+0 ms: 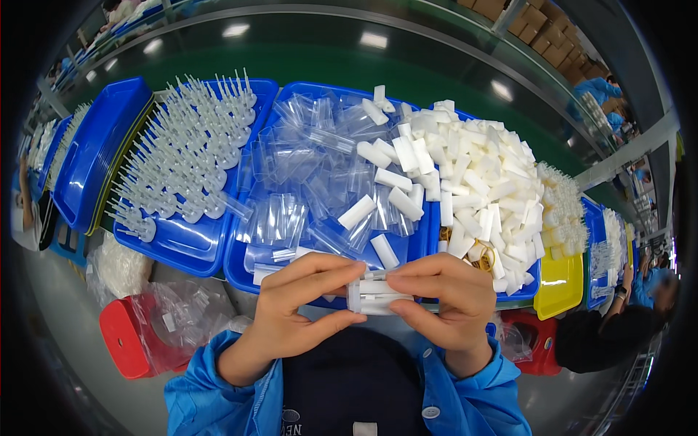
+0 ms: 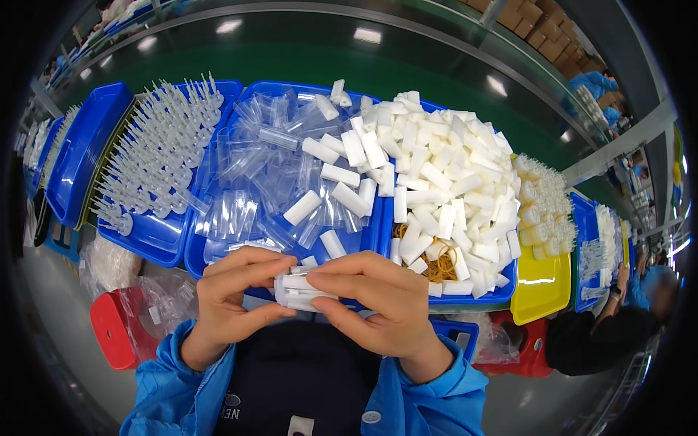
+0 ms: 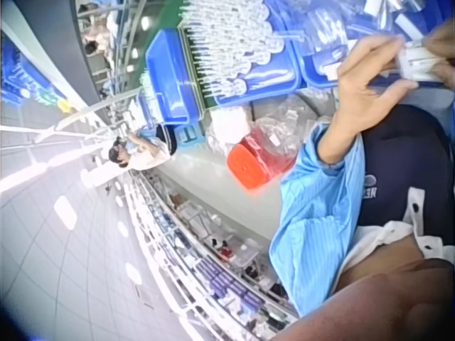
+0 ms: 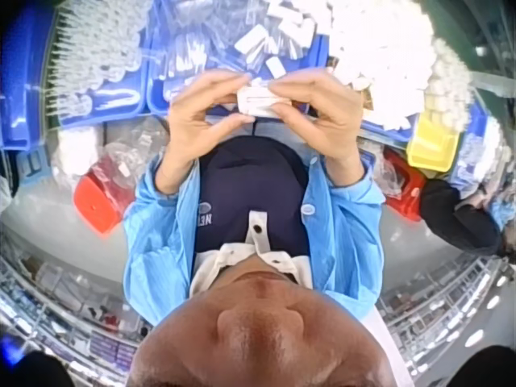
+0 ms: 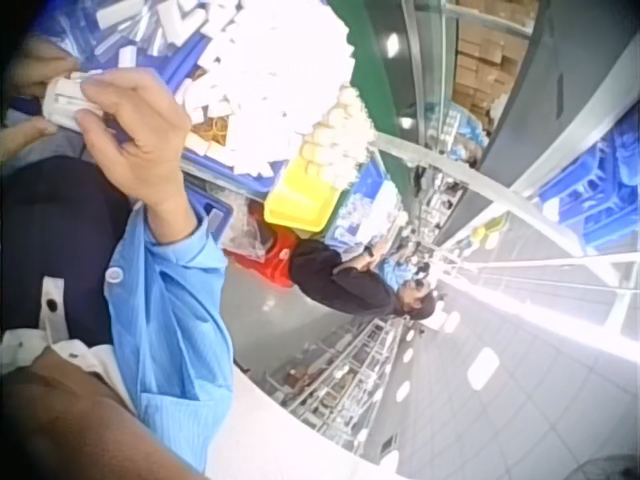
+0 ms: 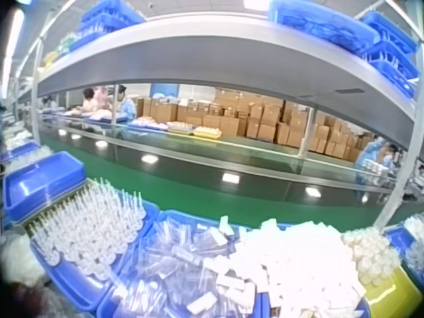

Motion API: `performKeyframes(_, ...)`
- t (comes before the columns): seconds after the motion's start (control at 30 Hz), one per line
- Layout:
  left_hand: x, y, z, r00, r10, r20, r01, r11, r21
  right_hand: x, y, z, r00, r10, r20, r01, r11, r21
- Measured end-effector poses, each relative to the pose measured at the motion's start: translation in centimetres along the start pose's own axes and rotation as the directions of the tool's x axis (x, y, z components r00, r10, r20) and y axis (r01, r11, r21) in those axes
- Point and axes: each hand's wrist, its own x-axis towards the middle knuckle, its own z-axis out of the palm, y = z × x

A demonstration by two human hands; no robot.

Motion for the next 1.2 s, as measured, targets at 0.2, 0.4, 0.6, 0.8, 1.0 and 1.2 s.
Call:
performKeyframes(0.2, -0.1, 0.1, -1.1, 0.999, 0.03, -0.029, -0.027, 0.995, 0.097, 0.2, 0.2, 0.3, 0.998, -0.07, 0.007, 0.069, 0.997, 0.037)
performKeyframes(0.4, -0.2, 0.0, -1.7, 0.948, -0.014, -0.319, -0.027, 0.992, -0.123, 0.0, 3.0, 0.3, 0.988, -0.115, -0.102, 0.044, 0.847, -0.529)
performKeyframes(0.6, -0.6, -0.9, -2.4, 0.974, 0.033, -0.224, -0.078, 0.977, -0.197, -0.4, 4.2, 2.5, 0.999, -0.028, 0.019, 0.033, 0.683, -0.73)
performKeyframes(0.8, -0.5, -0.1, -1.7, 0.964, -0.027, -0.265, -0.022, 0.984, -0.179, -0.5, 3.7, 2.4, 0.989, 0.029, -0.143, -0.103, 0.83, -0.548)
performKeyframes(1.0, -0.8, -0.2, -1.6, 0.979, 0.001, -0.202, -0.033, 0.988, -0.152, -0.4, 2.1, -0.3, 0.98, 0.145, -0.138, -0.155, 0.986, -0.066)
performKeyframes(1.2, -0.6, -0.2, -1.0, 0.988, -0.011, -0.152, -0.005, 0.994, -0.11, -0.8, 2.5, 0.8, 0.93, 0.261, -0.259, -0.086, 0.839, 0.538)
